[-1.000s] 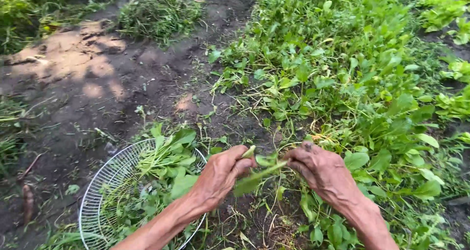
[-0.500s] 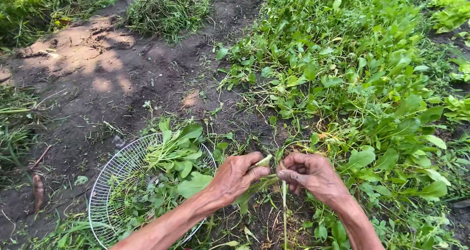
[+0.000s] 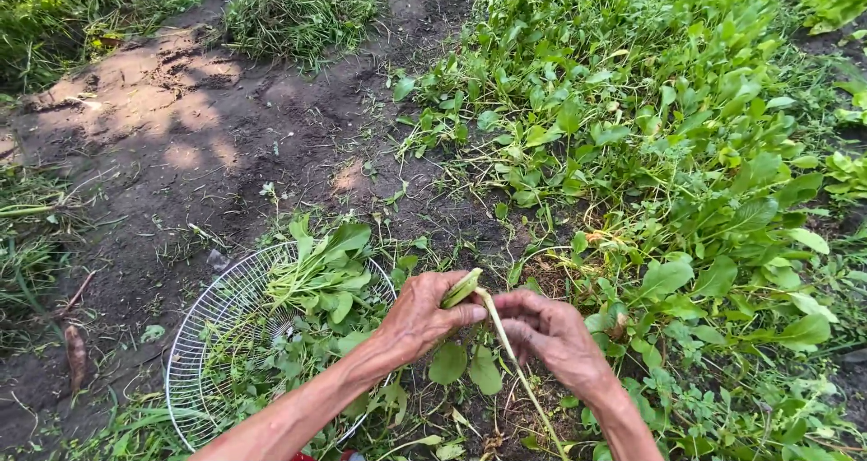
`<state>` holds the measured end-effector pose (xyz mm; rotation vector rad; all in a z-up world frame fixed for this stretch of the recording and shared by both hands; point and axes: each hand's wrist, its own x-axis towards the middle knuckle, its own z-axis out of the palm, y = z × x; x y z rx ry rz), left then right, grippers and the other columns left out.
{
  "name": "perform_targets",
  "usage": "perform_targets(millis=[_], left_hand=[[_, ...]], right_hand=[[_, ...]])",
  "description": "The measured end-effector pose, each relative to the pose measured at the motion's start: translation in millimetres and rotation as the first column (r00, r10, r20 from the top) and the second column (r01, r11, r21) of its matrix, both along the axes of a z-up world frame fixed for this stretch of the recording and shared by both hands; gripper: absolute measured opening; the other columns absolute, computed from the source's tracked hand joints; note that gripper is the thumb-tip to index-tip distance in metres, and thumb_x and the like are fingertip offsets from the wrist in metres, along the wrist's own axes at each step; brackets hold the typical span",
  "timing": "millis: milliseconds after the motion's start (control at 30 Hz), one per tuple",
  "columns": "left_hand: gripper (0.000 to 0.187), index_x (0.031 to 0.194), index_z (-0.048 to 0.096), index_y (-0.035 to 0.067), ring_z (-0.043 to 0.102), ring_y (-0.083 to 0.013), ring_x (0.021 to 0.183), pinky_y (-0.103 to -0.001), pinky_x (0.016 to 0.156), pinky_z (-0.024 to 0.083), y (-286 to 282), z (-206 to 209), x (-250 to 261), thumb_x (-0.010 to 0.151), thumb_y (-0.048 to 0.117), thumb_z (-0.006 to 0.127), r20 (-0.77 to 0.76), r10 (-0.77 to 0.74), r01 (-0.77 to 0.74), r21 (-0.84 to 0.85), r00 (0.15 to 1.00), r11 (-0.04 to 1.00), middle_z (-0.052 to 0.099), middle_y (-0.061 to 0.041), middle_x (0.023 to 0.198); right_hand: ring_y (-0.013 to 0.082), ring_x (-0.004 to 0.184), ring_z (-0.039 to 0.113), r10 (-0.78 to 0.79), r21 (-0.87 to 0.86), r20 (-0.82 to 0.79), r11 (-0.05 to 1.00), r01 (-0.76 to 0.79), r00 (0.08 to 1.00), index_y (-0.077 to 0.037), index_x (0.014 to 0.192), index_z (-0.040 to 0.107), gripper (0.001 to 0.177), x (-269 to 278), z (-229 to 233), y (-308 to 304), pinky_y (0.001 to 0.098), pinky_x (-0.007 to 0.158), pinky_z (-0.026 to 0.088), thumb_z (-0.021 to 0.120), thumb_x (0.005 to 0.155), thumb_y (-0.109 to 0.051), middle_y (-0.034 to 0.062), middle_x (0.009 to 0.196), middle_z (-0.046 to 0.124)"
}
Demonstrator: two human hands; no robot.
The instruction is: Harvesting leafy green vegetables from a garden bed and placing them in a wire basket
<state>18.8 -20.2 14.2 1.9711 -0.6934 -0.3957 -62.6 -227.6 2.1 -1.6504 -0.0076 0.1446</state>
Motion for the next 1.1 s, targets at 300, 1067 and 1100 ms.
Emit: perform_targets(millis=[300, 1067, 1100], left_hand=[[0.015, 0.091, 0.079, 0.018, 0.053, -0.009, 0.065, -0.028, 0.058, 0.043, 9.6, 13.3, 0.9, 0.085, 0.032, 0.08, -0.046, 0.084, -0.089, -0.128, 0.995, 0.988, 0.066, 0.006, 0.073], [0.022, 0.097, 0.078, 0.015, 0.063, -0.0079, 0.057, -0.02, 0.049, 0.051, 3.9, -1.3, 3.9, 0.102, 0.028, 0.06, -0.25, 0.038, -0.065, -0.1, 0.967, 0.993, 0.071, 0.001, 0.075], [0.022, 0.097, 0.078, 0.015, 0.063, -0.0079, 0.057, -0.02, 0.049, 0.051, 6.0, 4.8, 5.1, 0.102, 0.028, 0.06, -0.248, 0.04, -0.067, -0.101, 0.968, 0.993, 0.071, 0.001, 0.075]], right_hand=[[0.0076, 0.073, 0.075, -0.218, -0.417, 0.166, 0.868, 0.269, 0.962, -0.019, 0.094, 0.076, 0.006, -17.0, -125.0, -31.3, 0.022, 0.063, 0.064, 0.072, 0.09, -0.021, -0.003, 0.088, 0.082], [0.0075, 0.049, 0.046, -0.239, 0.19, 0.136, 0.959, 0.212, 0.961, -0.005, 0.103, 0.078, 0.018, -42.8, -43.1, 14.3, 0.0204, 0.034, 0.041, 0.072, 0.091, -0.016, 0.002, 0.071, 0.06], [0.0075, 0.049, 0.046, -0.237, 0.191, 0.139, 0.959, 0.209, 0.961, -0.005, 0.103, 0.078, 0.018, -42.0, -44.2, 11.6, 0.0204, 0.034, 0.041, 0.072, 0.091, -0.016, 0.002, 0.071, 0.06]])
